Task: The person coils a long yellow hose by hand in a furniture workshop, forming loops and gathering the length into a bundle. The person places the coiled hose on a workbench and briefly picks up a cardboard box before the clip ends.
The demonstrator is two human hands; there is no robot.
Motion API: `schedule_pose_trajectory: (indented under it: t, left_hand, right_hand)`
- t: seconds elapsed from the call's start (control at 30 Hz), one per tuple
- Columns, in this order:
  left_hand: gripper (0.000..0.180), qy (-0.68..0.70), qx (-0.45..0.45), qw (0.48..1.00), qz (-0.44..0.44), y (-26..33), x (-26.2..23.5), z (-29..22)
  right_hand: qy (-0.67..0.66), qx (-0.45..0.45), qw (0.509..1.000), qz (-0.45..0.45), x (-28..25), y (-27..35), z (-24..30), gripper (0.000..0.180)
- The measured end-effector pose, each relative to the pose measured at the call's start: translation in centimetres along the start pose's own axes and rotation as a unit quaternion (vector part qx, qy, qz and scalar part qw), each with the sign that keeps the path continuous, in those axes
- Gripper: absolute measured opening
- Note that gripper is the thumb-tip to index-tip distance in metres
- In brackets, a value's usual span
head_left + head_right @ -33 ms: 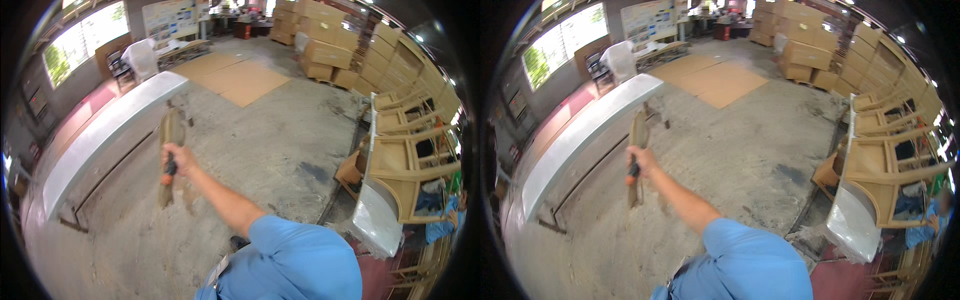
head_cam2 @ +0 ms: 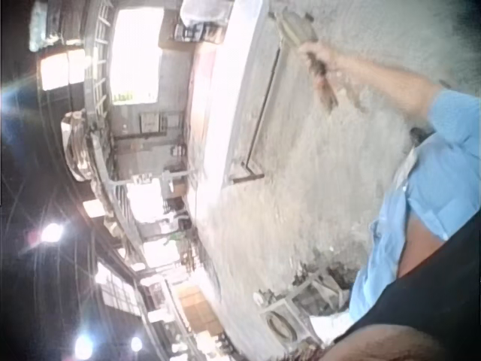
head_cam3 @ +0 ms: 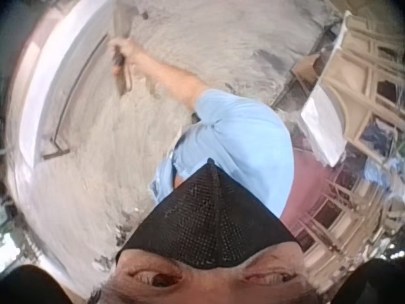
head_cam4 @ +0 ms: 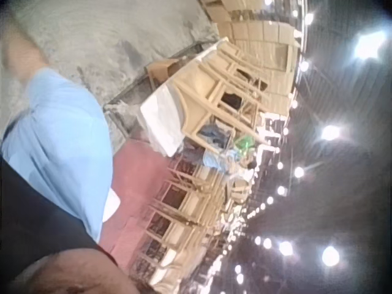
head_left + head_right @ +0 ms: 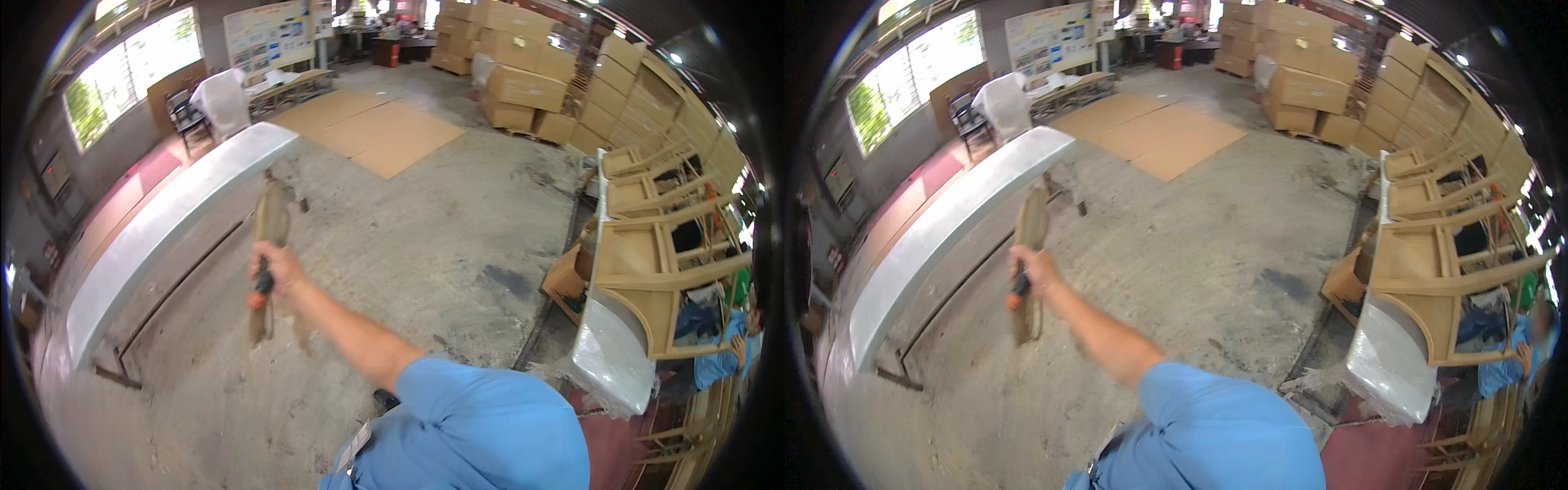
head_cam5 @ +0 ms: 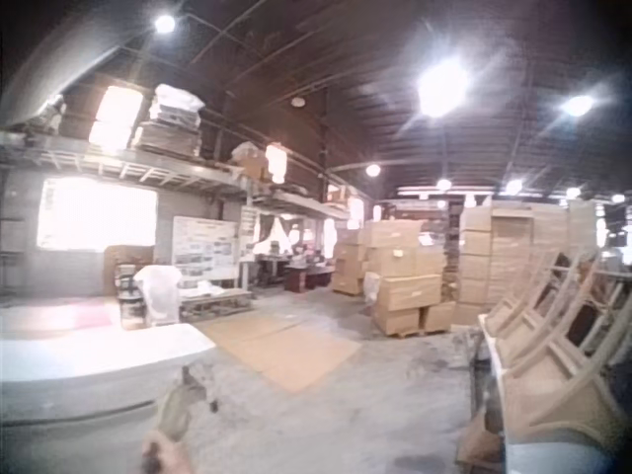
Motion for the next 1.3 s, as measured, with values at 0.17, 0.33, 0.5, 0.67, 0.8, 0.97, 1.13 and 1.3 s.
schedule_pose_trajectory:
  t: [0.17,0.33,0.5,0.67,0.8,0.97,1.13,1.3]
  left_hand:
    - [0.034,0.402,0.178,0.895,-0.081,2.0,2.5,-13.2]
    - [0.026,0.432,0.326,0.833,0.117,7.1,5.6,-37.1]
    - [0.028,0.524,0.326,0.782,0.081,10.1,0.1,-50.3]
    - [0.035,0.519,0.534,0.586,0.320,13.7,-2.3,-55.0]
    - [0.027,0.627,0.492,0.474,0.374,16.3,0.0,-53.0]
    - [0.023,0.739,0.425,0.430,0.298,19.7,0.1,-51.2]
    - [0.028,0.673,0.449,0.482,0.336,21.9,2.6,-49.0]
    - [0.035,0.552,0.302,0.713,0.308,22.3,4.8,-38.2]
  right_hand:
    - [-0.161,-0.025,0.986,0.025,7.8,0.5,-4.1,0.018]
    - [-0.248,-0.020,0.964,0.095,10.0,1.0,-3.2,0.017]
    - [-0.303,0.000,0.952,0.038,7.7,1.5,-2.7,0.022]
    - [-0.237,-0.070,0.966,0.069,2.8,0.9,-2.2,0.019]
    - [-0.341,0.105,0.932,0.063,-0.6,1.5,-4.1,0.012]
    - [-0.304,0.186,0.933,-0.039,-2.7,1.0,-7.4,0.011]
    - [-0.310,0.309,0.899,0.031,-1.7,0.4,-10.8,0.013]
    - [-0.290,0.419,0.837,0.199,4.4,3.7,-16.7,0.015]
Point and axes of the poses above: each hand's wrist, its own y-axis away from the middle knuckle, its own x-axis out of the palm, z = x × y, the point moved 5 cm from there along -y, towards the middle knuckle, and after that the axes turned 9 degrees about z, right-handed, at the moved point
